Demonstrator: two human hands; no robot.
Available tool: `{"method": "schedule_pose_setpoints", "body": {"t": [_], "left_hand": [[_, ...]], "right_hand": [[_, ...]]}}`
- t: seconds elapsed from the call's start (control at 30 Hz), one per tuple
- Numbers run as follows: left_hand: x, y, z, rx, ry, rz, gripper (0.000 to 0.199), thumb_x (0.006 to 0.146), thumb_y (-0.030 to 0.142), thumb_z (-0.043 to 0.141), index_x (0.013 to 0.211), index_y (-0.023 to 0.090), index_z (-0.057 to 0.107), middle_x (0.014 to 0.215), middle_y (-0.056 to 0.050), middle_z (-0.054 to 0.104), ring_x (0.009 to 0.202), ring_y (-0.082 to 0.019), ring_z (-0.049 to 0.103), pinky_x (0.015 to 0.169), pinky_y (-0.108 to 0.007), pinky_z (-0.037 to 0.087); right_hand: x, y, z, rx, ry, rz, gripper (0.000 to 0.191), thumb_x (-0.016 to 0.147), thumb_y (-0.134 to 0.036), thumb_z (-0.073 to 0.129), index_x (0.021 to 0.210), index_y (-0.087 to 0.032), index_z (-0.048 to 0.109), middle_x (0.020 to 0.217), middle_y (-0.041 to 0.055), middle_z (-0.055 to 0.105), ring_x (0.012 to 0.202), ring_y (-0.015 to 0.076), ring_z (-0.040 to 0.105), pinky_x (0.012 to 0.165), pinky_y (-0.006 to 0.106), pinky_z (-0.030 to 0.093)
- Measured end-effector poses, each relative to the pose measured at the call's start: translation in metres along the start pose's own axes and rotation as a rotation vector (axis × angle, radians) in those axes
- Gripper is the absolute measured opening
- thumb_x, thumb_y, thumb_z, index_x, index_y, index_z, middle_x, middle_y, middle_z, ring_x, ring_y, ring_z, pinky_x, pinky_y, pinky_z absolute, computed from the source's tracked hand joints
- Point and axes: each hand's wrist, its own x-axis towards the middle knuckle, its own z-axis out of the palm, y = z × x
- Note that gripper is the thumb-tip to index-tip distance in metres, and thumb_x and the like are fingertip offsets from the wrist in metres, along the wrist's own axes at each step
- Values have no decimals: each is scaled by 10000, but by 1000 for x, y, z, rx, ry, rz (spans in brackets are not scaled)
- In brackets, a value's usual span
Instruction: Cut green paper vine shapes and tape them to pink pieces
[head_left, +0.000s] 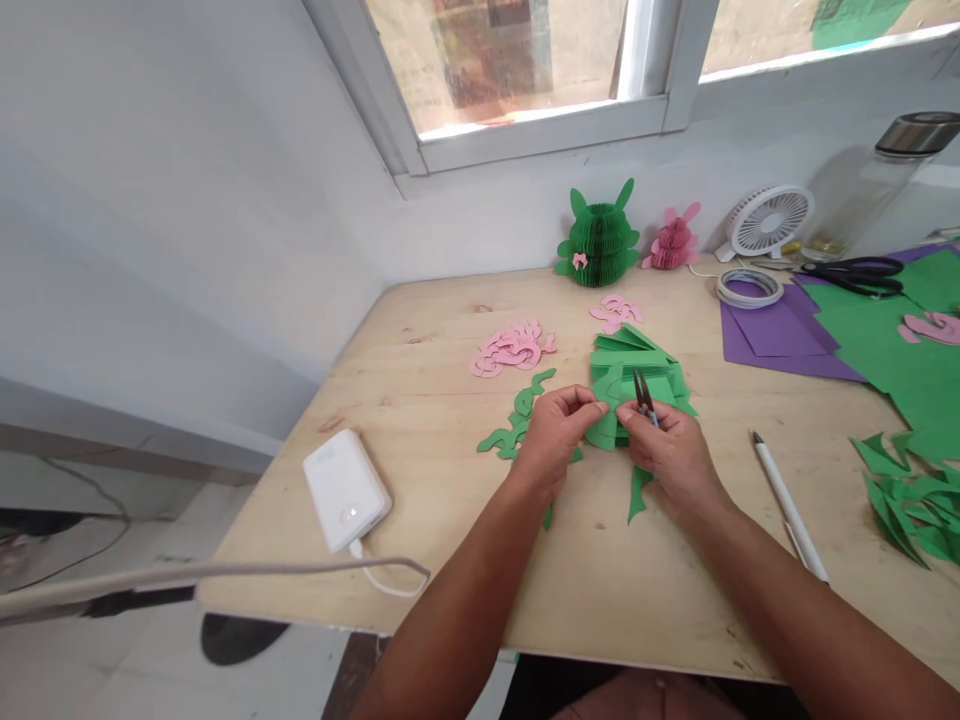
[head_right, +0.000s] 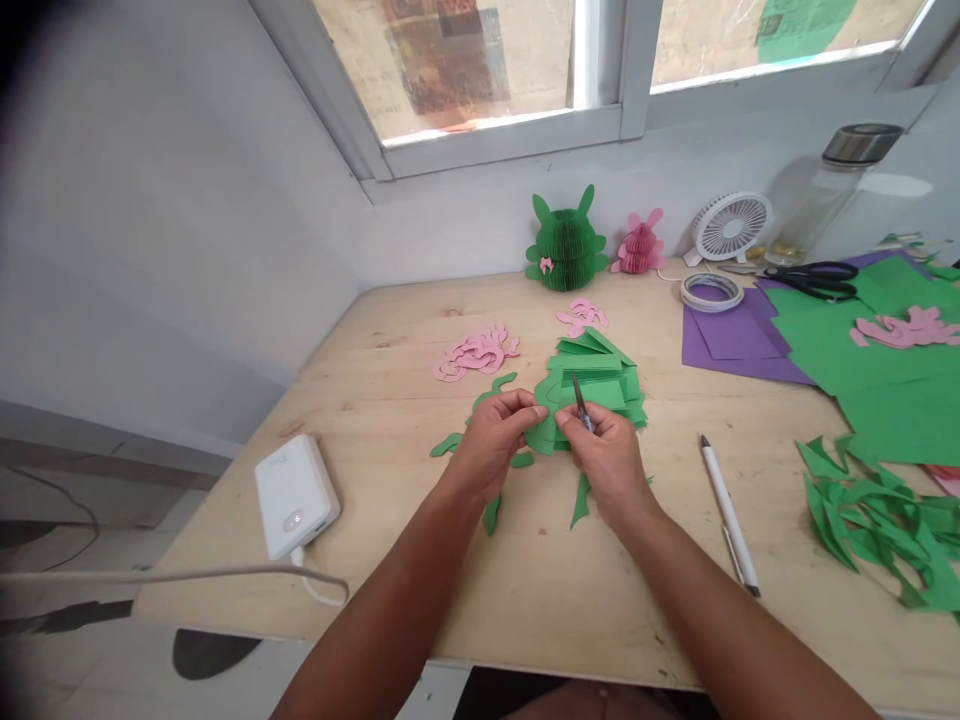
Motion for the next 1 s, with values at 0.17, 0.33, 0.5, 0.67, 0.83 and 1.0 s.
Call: {"method": "schedule_pose_setpoints", "body": {"t": [0.17, 0.33, 0.5, 0.67, 0.83, 1.0], "left_hand": [[-1, -1, 0, 44, -11, 15, 220, 604, 292, 695, 570, 164, 519, 514, 59, 436, 475, -51, 363, 464, -197, 274], [-2, -2, 2, 6, 13, 1, 255, 593, 329, 742, 598, 157, 554, 521, 55, 472, 467, -47, 390, 456, -190, 293], [-2, -4, 6, -101, 5, -1, 284, 576, 362, 755, 621, 163, 558, 532, 47, 517, 475, -65, 448, 478, -205, 369], [2, 1, -1, -112, 13, 12, 229, 582, 316, 727, 620, 172, 552, 529, 33, 550, 492, -99, 519, 504, -233, 423], [4, 9, -12, -125, -6, 49, 200, 574, 270, 718, 613, 173, 548, 548, 14, 596, 504, -105, 545, 539, -238, 439], [2, 16, -20, -106, -71, 47, 176, 601, 248, 696, 621, 167, 542, 579, 1, 616, 535, -120, 588, 555, -236, 441]], "right_hand": [[0, -2, -1, -18, 31, -4, 383, 549, -456, 800, 659, -160, 583, 464, -93, 317, 426, 44, 217, 397, 213, 135], [2, 0, -2, -55, 51, -30, 373, 556, -458, 791, 654, -162, 587, 460, -88, 331, 430, 52, 227, 398, 215, 150], [2, 1, -2, -52, 43, -36, 383, 561, -464, 793, 672, -161, 586, 462, -86, 349, 429, 49, 225, 397, 211, 147], [-1, -3, -1, -7, -80, -11, 415, 630, -538, 744, 740, -168, 592, 446, -94, 332, 402, 48, 207, 382, 209, 128], [-3, -5, -2, -52, -204, 39, 456, 716, -611, 643, 779, -161, 602, 436, -77, 365, 385, 58, 226, 379, 213, 132], [-3, -2, -4, -196, -292, 52, 507, 729, -636, 618, 786, -133, 643, 410, -72, 363, 377, 58, 228, 378, 214, 132]]}}
